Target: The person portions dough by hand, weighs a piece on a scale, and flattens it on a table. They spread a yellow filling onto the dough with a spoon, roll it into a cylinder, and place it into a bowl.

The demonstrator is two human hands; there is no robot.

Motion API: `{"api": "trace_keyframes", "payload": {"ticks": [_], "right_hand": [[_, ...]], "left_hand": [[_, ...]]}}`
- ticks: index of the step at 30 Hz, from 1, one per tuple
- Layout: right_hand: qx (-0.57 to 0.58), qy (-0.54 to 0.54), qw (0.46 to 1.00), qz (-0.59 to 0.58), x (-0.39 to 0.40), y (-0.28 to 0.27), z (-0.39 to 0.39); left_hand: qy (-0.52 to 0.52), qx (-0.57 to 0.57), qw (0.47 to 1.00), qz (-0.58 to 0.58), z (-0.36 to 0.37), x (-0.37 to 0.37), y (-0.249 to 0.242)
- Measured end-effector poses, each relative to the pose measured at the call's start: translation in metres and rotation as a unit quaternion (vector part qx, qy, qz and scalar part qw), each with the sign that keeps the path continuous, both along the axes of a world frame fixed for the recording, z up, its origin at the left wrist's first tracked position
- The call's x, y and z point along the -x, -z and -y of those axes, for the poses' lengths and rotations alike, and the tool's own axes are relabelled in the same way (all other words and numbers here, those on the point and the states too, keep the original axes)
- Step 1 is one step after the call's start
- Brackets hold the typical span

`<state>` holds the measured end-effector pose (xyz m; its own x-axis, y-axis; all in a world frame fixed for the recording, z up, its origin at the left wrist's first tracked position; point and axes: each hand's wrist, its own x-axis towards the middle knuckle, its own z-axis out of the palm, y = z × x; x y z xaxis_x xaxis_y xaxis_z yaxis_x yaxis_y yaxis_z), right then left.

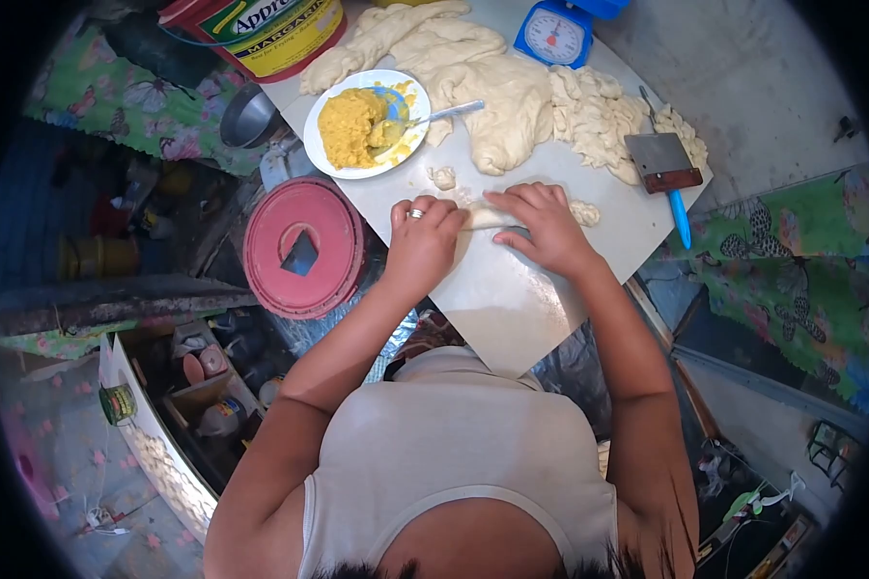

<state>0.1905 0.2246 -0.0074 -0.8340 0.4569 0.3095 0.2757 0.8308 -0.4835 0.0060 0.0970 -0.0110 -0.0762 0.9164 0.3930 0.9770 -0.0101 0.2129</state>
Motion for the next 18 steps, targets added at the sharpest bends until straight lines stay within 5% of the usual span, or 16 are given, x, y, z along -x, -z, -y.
{"api": "trace_keyframes", "payload": {"ticks": [5, 18], "right_hand": [[0.020, -0.018, 0.997, 0.067, 0.006, 0.005, -0.008], [0.072, -0.027, 0.997, 0.002, -0.011, 0.007, 0.006]], "left_hand": [[0.031, 0.015, 0.998, 0.048, -0.004, 0.000, -0.007], [0.096, 0.008, 0.994, 0.055, 0.010, 0.019, 0.005]]}}
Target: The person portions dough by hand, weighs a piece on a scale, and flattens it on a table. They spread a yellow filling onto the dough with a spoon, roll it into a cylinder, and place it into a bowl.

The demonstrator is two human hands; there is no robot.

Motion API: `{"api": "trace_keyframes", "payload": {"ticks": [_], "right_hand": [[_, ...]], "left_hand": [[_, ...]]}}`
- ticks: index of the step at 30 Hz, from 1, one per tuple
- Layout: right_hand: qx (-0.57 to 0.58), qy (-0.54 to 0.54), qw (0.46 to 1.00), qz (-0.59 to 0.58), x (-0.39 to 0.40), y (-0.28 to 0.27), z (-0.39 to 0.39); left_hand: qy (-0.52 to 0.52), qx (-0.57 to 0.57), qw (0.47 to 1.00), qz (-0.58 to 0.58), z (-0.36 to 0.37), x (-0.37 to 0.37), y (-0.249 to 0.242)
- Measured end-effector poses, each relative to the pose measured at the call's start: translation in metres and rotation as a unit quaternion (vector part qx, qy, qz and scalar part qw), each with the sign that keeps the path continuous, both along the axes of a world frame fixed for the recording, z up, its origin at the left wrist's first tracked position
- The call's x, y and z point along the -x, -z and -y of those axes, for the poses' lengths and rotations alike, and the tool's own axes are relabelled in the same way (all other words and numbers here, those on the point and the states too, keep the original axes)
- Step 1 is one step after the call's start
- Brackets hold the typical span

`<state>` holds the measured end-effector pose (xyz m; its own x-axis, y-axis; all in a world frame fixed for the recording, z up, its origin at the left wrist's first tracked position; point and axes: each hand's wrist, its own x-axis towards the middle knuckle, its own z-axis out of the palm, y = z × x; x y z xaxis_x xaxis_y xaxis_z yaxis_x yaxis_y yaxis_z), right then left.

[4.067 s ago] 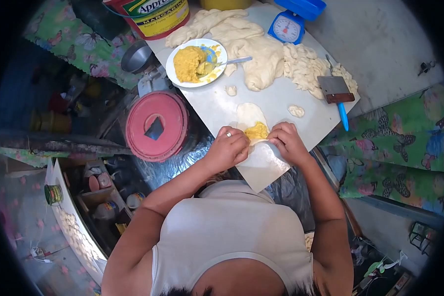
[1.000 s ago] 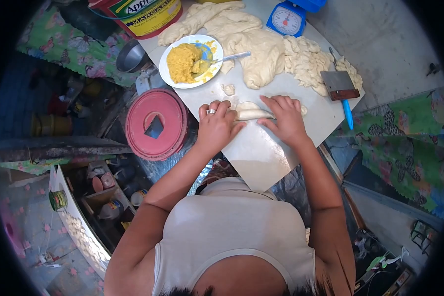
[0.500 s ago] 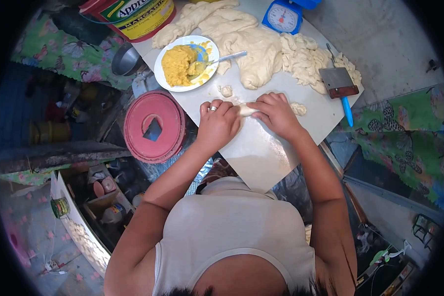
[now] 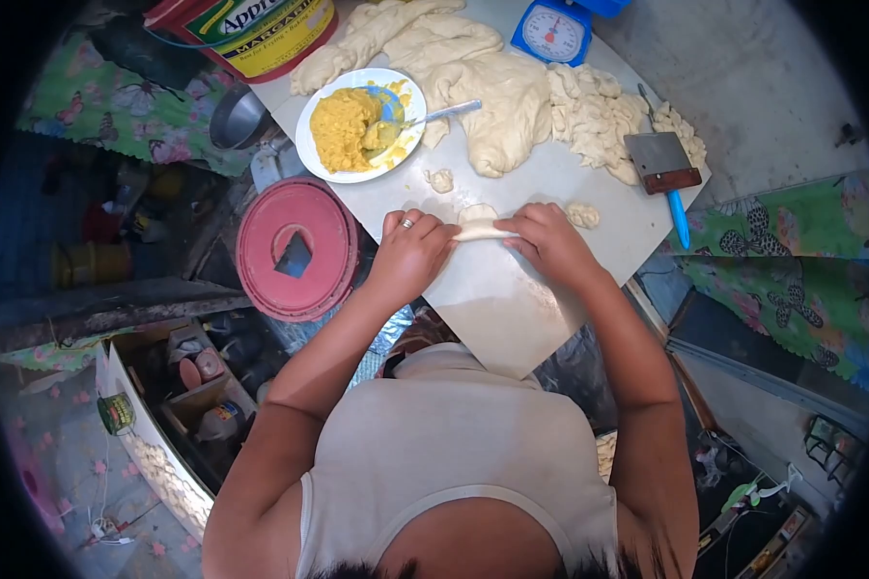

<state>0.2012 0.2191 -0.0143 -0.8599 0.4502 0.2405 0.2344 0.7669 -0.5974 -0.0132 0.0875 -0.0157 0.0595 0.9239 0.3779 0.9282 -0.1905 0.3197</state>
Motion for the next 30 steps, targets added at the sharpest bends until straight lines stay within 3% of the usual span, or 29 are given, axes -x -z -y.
{"api": "trace_keyframes", "payload": {"ticks": [5, 8, 11, 13, 17, 20, 22, 26, 28, 30], "right_hand": [[0.026, 0.029, 0.999, 0.025, 0.005, -0.007, -0.003], [-0.023, 0.055, 0.998, 0.033, 0.013, -0.004, -0.009], [0.001, 0.003, 0.999, 0.041, 0.017, -0.017, -0.012], [-0.039, -0.024, 0.994, 0.097, 0.020, -0.019, -0.015], [-0.124, -0.004, 0.984, 0.126, 0.024, -0.022, -0.023], [-0.111, -0.037, 0.988, 0.102, 0.026, -0.023, -0.025], [-0.125, -0.026, 0.980, 0.150, 0.023, -0.022, -0.024], [-0.116, 0.002, 0.986, 0.118, 0.023, -0.030, -0.022], [-0.019, 0.015, 0.999, 0.047, 0.018, -0.030, -0.019], [-0.009, -0.011, 0.997, 0.080, 0.013, -0.021, -0.019]], "left_hand": [[-0.021, 0.044, 0.997, 0.054, -0.007, 0.002, -0.004], [-0.060, 0.047, 0.996, 0.051, -0.015, -0.001, -0.007], [-0.024, 0.034, 0.997, 0.068, -0.017, -0.002, -0.006], [0.026, 0.096, 0.993, 0.069, -0.013, 0.000, -0.007], [0.045, 0.049, 0.996, 0.063, -0.013, -0.001, -0.003], [0.073, 0.067, 0.993, 0.067, -0.014, 0.002, 0.000], [0.070, 0.058, 0.995, 0.033, -0.012, 0.002, 0.000], [0.066, 0.058, 0.996, 0.032, -0.014, 0.003, -0.001], [0.097, 0.052, 0.993, 0.038, -0.013, 0.003, -0.003], [0.090, 0.084, 0.992, 0.036, -0.015, 0.004, -0.004]]}}
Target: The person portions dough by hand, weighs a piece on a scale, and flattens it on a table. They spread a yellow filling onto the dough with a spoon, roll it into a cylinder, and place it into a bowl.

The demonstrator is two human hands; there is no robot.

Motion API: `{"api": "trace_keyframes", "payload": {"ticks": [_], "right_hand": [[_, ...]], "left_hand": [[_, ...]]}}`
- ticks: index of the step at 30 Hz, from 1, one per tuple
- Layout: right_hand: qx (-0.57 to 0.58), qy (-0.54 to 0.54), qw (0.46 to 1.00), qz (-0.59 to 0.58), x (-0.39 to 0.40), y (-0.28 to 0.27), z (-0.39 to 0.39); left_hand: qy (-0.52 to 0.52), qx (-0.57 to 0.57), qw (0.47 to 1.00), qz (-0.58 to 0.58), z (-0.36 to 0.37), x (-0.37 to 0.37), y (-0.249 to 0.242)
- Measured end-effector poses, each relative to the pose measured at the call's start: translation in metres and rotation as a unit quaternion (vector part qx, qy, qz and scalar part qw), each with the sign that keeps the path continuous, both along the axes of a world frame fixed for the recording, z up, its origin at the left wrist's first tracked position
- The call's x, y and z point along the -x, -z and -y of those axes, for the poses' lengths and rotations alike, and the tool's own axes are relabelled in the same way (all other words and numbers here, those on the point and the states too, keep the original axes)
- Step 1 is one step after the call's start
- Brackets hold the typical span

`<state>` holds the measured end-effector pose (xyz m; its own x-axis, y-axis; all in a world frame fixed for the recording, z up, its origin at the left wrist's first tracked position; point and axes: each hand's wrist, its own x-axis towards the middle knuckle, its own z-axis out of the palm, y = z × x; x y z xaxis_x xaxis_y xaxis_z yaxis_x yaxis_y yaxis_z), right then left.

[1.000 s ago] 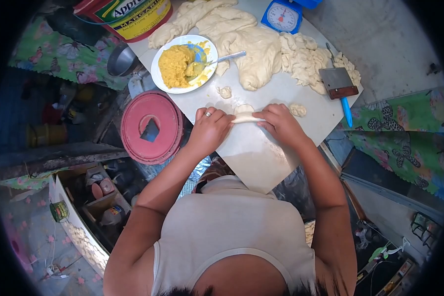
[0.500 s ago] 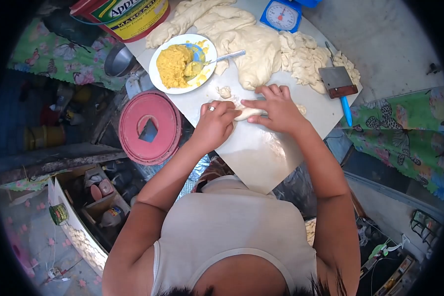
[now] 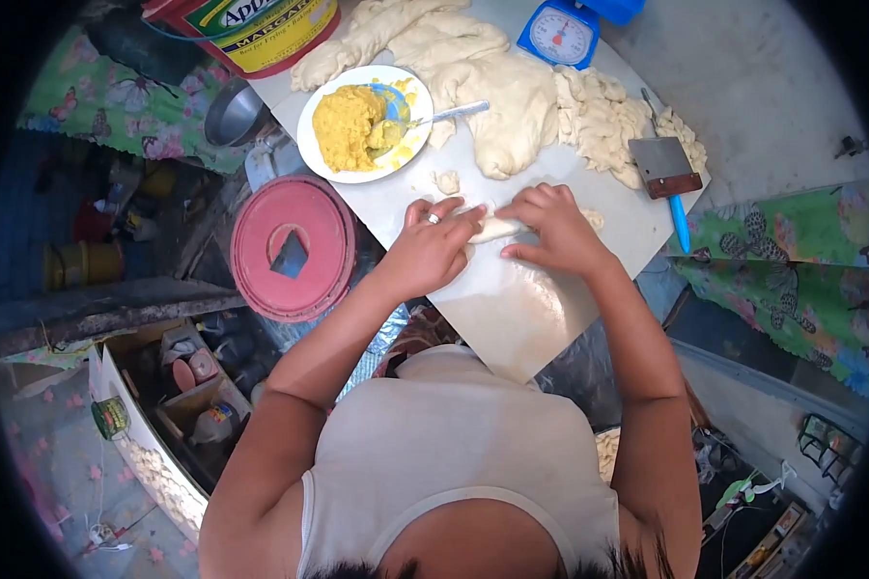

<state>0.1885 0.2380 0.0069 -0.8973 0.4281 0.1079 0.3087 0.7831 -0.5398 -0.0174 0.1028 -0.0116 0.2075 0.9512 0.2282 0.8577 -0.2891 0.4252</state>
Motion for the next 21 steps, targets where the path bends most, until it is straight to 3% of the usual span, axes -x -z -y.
{"api": "trace_keyframes", "payload": {"ticks": [2, 8, 10, 13, 16, 19, 21], "right_hand": [[0.010, -0.020, 0.999, 0.032, -0.003, 0.008, 0.001], [-0.013, 0.053, 0.998, -0.035, 0.001, 0.010, 0.006], [0.023, 0.062, 0.996, -0.062, 0.005, 0.007, 0.006], [-0.020, 0.066, 0.998, -0.004, 0.007, 0.015, 0.001], [-0.030, 0.068, 0.994, -0.078, 0.014, 0.006, 0.005], [-0.008, 0.006, 1.000, -0.018, 0.013, 0.011, -0.003], [-0.024, 0.032, 0.999, -0.026, 0.014, 0.012, -0.005]], "left_hand": [[-0.002, 0.029, 1.000, -0.006, -0.002, -0.001, -0.004], [-0.069, 0.041, 0.997, -0.009, -0.006, -0.003, 0.003], [-0.108, -0.060, 0.992, 0.005, -0.006, 0.001, 0.009], [-0.184, -0.063, 0.981, -0.019, -0.010, -0.004, 0.003], [-0.186, -0.062, 0.981, -0.004, -0.014, -0.005, 0.012], [-0.124, -0.076, 0.989, 0.004, -0.010, -0.007, -0.001], [-0.141, -0.078, 0.987, -0.009, -0.011, -0.005, -0.001]]}}
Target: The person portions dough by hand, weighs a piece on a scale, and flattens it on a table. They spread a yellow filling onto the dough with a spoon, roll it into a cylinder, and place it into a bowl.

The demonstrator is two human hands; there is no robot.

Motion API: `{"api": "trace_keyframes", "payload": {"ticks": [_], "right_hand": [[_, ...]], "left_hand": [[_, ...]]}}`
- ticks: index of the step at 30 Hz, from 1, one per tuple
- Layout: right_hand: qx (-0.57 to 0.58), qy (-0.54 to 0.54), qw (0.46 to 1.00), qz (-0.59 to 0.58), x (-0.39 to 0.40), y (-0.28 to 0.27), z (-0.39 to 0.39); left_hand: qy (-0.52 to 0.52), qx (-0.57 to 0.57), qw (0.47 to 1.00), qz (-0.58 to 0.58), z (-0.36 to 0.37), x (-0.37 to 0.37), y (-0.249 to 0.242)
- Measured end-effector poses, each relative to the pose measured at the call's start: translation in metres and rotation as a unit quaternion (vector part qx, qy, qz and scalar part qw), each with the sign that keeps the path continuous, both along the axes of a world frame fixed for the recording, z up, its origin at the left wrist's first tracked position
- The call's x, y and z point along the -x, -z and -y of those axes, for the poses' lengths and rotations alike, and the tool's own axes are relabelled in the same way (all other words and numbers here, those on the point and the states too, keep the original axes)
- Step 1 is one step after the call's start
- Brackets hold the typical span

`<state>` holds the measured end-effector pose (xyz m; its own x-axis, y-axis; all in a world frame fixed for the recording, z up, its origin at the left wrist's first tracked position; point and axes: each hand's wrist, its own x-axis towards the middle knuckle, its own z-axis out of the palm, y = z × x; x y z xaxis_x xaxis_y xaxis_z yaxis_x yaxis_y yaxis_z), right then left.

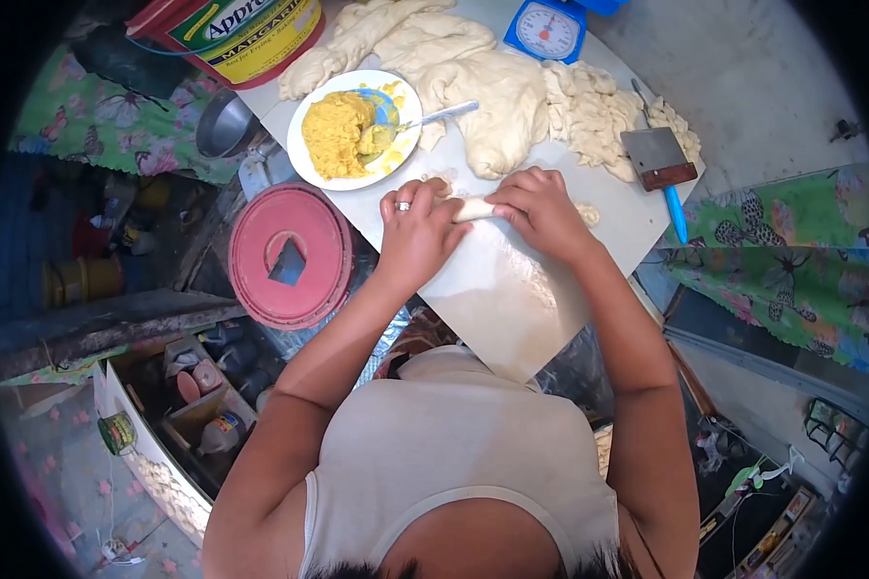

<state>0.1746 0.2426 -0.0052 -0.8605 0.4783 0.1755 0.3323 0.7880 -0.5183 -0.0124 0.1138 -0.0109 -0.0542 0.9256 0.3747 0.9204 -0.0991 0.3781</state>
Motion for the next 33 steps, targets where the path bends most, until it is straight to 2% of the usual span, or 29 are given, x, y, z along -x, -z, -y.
{"api": "trace_keyframes", "payload": {"ticks": [2, 4, 8, 10, 14, 17, 19, 24, 26, 27, 30, 31, 33], "right_hand": [[-0.017, 0.027, 0.999, -0.008, 0.003, -0.001, 0.002], [-0.020, 0.030, 0.997, -0.071, 0.008, -0.003, 0.007], [-0.010, -0.009, 1.000, -0.021, 0.010, 0.002, 0.001], [-0.003, 0.042, 0.999, -0.010, 0.013, 0.005, 0.000], [0.022, 0.048, 0.998, -0.041, 0.009, -0.001, 0.007], [0.033, 0.030, 0.999, -0.028, -0.009, -0.020, 0.029], [0.071, -0.019, 0.997, 0.011, -0.025, -0.023, 0.050], [0.128, -0.006, 0.992, 0.015, -0.040, -0.012, 0.084], [0.047, 0.087, 0.995, 0.022, -0.033, -0.009, 0.081], [0.045, 0.089, 0.995, 0.020, -0.030, -0.008, 0.081], [-0.015, 0.136, 0.991, 0.000, -0.027, -0.009, 0.082], [-0.014, 0.102, 0.995, 0.002, -0.029, -0.013, 0.087], [-0.012, 0.068, 0.998, 0.006, -0.032, -0.011, 0.099]], "left_hand": [[-0.017, -0.001, 1.000, -0.013, -0.002, 0.002, 0.002], [-0.034, -0.025, 0.999, -0.021, -0.005, 0.003, 0.007], [0.025, -0.010, 1.000, 0.002, -0.008, 0.004, 0.001], [0.013, 0.009, 1.000, 0.006, -0.012, 0.007, 0.005], [0.027, 0.026, 0.999, 0.010, -0.007, 0.007, -0.009], [0.068, 0.038, 0.996, 0.032, 0.014, 0.006, -0.021], [0.175, 0.050, 0.983, -0.020, 0.033, 0.006, -0.017], [0.200, 0.088, 0.974, 0.060, 0.059, -0.005, -0.011], [0.091, 0.134, 0.985, 0.059, 0.053, -0.005, -0.013], [0.057, 0.102, 0.993, 0.032, 0.047, -0.006, -0.008], [0.039, 0.094, 0.995, 0.011, 0.042, -0.008, -0.009], [0.040, 0.093, 0.995, 0.010, 0.044, -0.007, -0.008], [0.170, 0.099, 0.980, -0.019, 0.055, -0.007, -0.006]]}}
